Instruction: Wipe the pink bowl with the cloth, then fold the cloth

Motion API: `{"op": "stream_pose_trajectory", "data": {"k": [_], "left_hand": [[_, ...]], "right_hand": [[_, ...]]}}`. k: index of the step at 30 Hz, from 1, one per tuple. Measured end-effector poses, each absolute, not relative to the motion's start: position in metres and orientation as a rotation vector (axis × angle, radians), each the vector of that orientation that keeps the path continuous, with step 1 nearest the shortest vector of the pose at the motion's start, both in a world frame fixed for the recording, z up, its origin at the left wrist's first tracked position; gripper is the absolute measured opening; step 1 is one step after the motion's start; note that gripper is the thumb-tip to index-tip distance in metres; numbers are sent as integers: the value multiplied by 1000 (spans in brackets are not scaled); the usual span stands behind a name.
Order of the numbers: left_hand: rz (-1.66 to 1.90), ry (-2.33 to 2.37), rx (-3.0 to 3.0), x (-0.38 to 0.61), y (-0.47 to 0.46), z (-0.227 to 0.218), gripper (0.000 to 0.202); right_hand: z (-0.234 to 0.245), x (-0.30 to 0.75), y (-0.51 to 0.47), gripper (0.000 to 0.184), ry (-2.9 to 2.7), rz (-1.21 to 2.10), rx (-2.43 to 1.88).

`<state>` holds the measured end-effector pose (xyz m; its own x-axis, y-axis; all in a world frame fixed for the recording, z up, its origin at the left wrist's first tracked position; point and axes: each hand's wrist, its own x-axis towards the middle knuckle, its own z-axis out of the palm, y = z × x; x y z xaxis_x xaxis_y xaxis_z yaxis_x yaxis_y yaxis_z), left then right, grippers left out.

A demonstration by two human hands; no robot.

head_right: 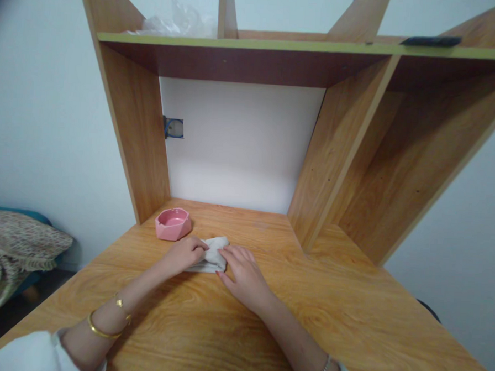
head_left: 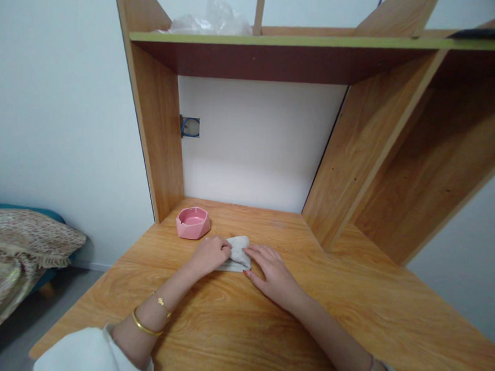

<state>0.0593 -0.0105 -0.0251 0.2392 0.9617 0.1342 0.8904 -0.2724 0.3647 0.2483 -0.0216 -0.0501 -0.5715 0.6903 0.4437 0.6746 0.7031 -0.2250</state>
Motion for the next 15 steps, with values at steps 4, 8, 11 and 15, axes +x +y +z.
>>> {"op": "stream_pose_trajectory", "data": {"k": [4, 8, 11, 15], "left_hand": [[698, 1355, 2256, 70, -10, -35, 37], [872, 1235, 2106, 80, -8, -42, 32], [1064, 1454, 2042, 73, -4, -34, 27], [1091, 2112, 2088, 38, 1, -13, 29]], "right_hand": [[-46, 244, -22, 38, -2442, 15, -1111], [-42, 243, -22, 33, -2469, -90, -1285], [-39, 247, -20, 29, -2502, -249, -1402], [-34, 262, -14, 27, -2429, -410, -1590]]}}
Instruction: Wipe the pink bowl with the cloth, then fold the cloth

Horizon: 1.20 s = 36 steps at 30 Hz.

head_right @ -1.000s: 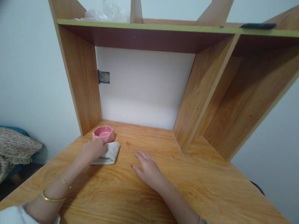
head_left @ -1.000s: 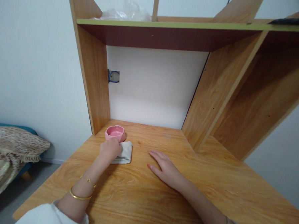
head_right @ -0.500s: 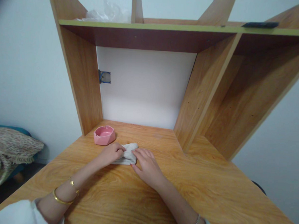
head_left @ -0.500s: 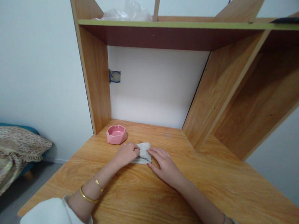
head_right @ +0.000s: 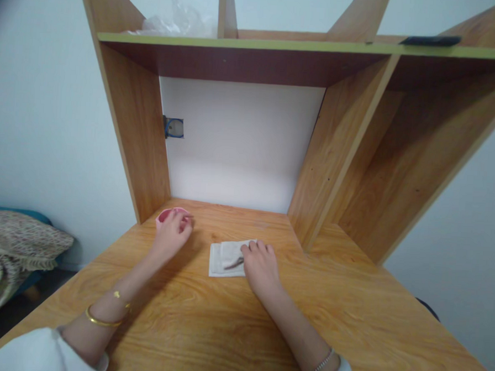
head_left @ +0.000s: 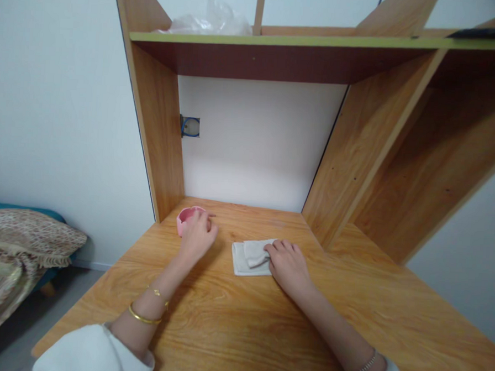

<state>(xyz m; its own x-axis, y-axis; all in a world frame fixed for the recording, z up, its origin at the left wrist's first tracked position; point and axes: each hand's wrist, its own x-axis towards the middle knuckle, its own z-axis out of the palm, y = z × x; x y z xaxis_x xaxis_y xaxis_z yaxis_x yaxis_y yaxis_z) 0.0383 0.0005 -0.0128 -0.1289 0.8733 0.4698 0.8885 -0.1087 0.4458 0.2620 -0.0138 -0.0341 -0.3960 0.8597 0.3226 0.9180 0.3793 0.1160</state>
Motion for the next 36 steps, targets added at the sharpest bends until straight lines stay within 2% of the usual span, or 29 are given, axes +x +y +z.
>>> {"op": "stream_pose_trajectory", "data": {"k": [4, 7, 11, 16, 20, 26, 31, 36], "left_hand": [[-860, -2415, -1614, -2, 6, -5, 43], [-982, -2686, -1611, -21, 12, -10, 49], [-1108, -2802, -1715, -26, 20, -18, 40], [-1376, -2945, -1723, -24, 28, -25, 41], [-1604, -2950, -1779, -23, 29, -27, 34], [-1950, -2829, -2123, 2, 21, -25, 28], [-2301, -2579, -2600, 30, 11, -32, 27], [-2307, -2464, -2674, 50, 8, -46, 36]], "right_hand": [[-30, 279, -8, 18, -2287, -525, -1741], [-29, 284, -7, 20, -2335, -511, -1705], [-31, 284, -6, 17, -2410, -422, -1677], [-32, 290, -1, 18, -2295, -164, -1721], [-33, 297, 4, 19, -2237, -58, -1656], [-31, 312, 14, 20, -2015, -80, -1564], [-14, 343, 16, 20, -1657, -317, -1553], [11, 366, 5, 18, -1336, -590, -1448]]}}
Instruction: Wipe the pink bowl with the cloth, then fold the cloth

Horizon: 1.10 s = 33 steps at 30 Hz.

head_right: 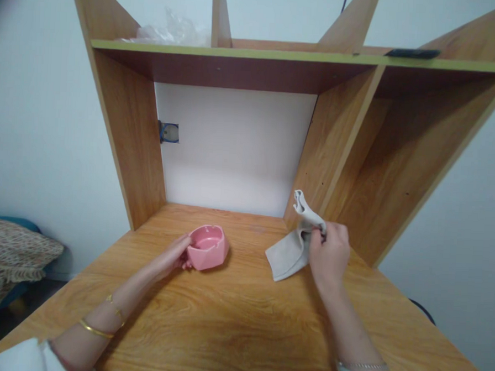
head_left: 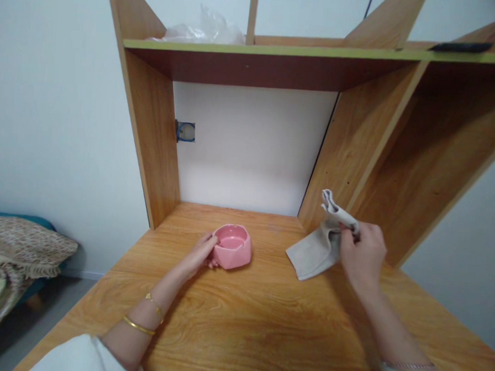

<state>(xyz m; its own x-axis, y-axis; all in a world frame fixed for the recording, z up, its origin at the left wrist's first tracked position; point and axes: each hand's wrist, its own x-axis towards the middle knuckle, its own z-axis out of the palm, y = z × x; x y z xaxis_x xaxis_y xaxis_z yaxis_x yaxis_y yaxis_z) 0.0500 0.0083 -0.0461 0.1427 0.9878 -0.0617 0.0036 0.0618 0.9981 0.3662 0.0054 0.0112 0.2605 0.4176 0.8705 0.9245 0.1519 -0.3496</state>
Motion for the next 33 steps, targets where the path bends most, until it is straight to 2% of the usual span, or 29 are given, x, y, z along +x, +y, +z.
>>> {"op": "stream_pose_trajectory", "data": {"k": [4, 10, 19, 28, 31, 33], "left_hand": [[1040, 1252, 1286, 60, 8, -50, 35], [988, 1324, 1409, 66, 1, -47, 35], [1009, 1337, 1570, 70, -2, -49, 39], [1129, 1370, 1742, 71, -4, -44, 41], [1182, 1340, 1814, 79, -10, -40, 39], [1253, 1316, 1878, 85, -15, -39, 40]], "right_hand": [[15, 354, -2, 20, -1388, -542, -1368], [-7, 312, -4, 27, -1804, -203, -1310], [-27, 270, -17, 31, -2146, 155, -1266], [-36, 260, -16, 25, -1960, 394, -1182], [-48, 257, -10, 14, -1797, 362, -1236], [-58, 254, -6, 26, -1664, 390, -1257]]}}
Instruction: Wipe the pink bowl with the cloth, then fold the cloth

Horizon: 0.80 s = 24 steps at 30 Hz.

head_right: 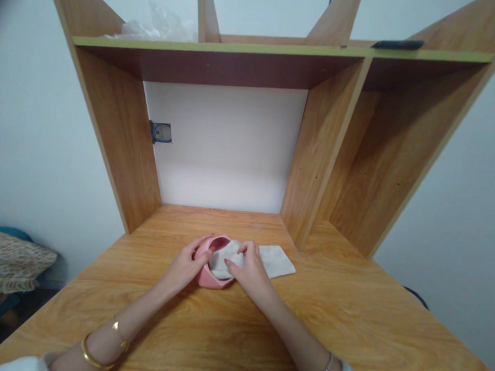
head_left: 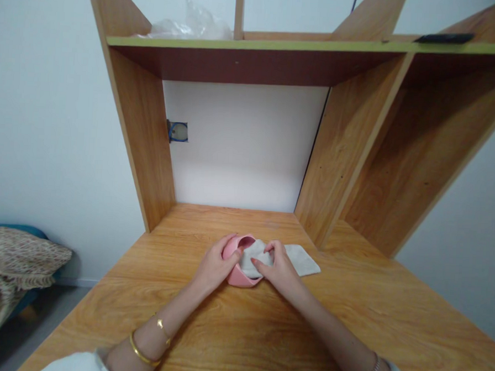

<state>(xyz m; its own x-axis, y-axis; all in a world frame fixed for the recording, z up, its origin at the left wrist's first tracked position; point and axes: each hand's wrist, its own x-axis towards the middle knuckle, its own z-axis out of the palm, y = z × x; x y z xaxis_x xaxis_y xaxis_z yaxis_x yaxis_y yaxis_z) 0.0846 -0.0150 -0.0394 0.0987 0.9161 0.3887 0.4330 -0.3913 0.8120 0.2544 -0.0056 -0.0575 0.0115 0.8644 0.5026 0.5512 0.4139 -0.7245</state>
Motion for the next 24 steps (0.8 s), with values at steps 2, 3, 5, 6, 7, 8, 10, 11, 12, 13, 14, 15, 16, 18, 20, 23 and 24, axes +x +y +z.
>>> {"op": "stream_pose_trajectory", "data": {"k": [2, 3, 5, 6, 7, 8, 10, 11, 12, 13, 14, 15, 16, 18, 20, 23, 24], "left_hand": [[1288, 1337, 1939, 90, -19, -38, 41], [1284, 1363, 1965, 92, -21, -38, 42], [1251, 1407, 2010, 94, -24, -36, 44], [1231, 1418, 2033, 95, -25, -35, 44], [1213, 1420, 2058, 96, -26, -33, 45], [1197, 1420, 2082, 96, -27, -32, 46], [1163, 1420, 2129, 97, -30, -29, 47], [1146, 1422, 2150, 97, -31, -27, 48], [1128, 1427, 2166, 97, -32, -26, 48], [1110, 1432, 2179, 98, -33, -24, 49], [1091, 1436, 2189, 98, -34, -23, 50], [1076, 1437, 2198, 98, -35, -22, 51], [1064, 1437, 2205, 98, -36, -20, 52], [1049, 1439, 2218, 98, -38, -19, 53], [1037, 1441, 2232, 98, -39, -18, 54], [1026, 1434, 2256, 96, -40, -17, 54], [1024, 1431, 2265, 96, -40, -17, 53]], "right_hand": [[-64, 252, -3, 40, -1570, 505, -1244], [-66, 252, -2, 47, -1548, 589, -1232], [-68, 252, -1, 58, -1543, 758, -1217], [-68, 252, 0, 62, -1550, 815, -1222], [-67, 253, 2, 64, -1560, 843, -1241], [-66, 255, 3, 63, -1576, 842, -1271], [-63, 257, 5, 58, -1624, 751, -1360], [-60, 258, 5, 56, -1654, 666, -1404], [-57, 258, 4, 54, -1687, 558, -1433], [-54, 258, 3, 54, -1721, 434, -1445], [-50, 258, 1, 55, -1759, 305, -1441], [-47, 258, -1, 56, -1796, 184, -1433], [-43, 258, -4, 57, -1834, 82, -1429], [-38, 257, -10, 60, -1907, -49, -1443], [-36, 257, -14, 61, -1957, -108, -1450], [-36, 258, -15, 63, -1956, -128, -1407], [-37, 258, -14, 65, -1941, -118, -1401]]}}
